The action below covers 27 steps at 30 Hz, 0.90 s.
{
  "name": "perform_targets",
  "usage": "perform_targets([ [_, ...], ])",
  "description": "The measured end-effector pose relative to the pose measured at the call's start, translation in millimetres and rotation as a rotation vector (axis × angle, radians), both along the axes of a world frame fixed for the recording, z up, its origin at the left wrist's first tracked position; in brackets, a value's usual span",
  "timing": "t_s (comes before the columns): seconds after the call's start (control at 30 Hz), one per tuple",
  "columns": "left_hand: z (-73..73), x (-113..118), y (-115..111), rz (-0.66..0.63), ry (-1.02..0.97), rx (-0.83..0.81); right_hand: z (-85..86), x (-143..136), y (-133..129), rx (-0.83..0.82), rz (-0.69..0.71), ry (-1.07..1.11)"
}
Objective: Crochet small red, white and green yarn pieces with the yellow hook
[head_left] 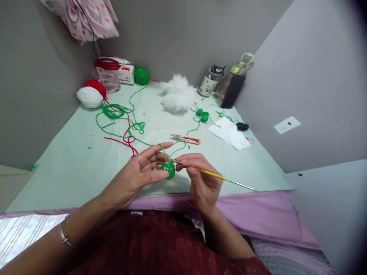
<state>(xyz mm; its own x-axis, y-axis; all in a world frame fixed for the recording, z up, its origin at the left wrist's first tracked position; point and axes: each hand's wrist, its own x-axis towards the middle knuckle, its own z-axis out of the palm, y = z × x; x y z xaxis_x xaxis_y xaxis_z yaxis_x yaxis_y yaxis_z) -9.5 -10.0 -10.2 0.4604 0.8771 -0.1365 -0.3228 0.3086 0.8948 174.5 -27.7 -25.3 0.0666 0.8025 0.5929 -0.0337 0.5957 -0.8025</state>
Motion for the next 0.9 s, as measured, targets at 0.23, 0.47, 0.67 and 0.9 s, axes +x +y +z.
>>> perform_targets([
  [0.23, 1.6, -1, 0, -0.007, -0.022, 0.024, -4.4, 2, 8, -0.176, 0.187, 0.224],
  [0.47, 1.1, -2, 0, 0.035, 0.054, 0.081, 4.6, 8, 0, 0.021, -0.016, -0.120],
  [0.67, 2.6, 4, -2, 0.118, 0.062, 0.074, 2.5, 12, -9, 0.378, -0.201, -0.602],
  [0.9, 0.9, 11, -10, 0.153, -0.023, -0.003, -12.8, 8, -13, 0.475, -0.343, -0.705],
])
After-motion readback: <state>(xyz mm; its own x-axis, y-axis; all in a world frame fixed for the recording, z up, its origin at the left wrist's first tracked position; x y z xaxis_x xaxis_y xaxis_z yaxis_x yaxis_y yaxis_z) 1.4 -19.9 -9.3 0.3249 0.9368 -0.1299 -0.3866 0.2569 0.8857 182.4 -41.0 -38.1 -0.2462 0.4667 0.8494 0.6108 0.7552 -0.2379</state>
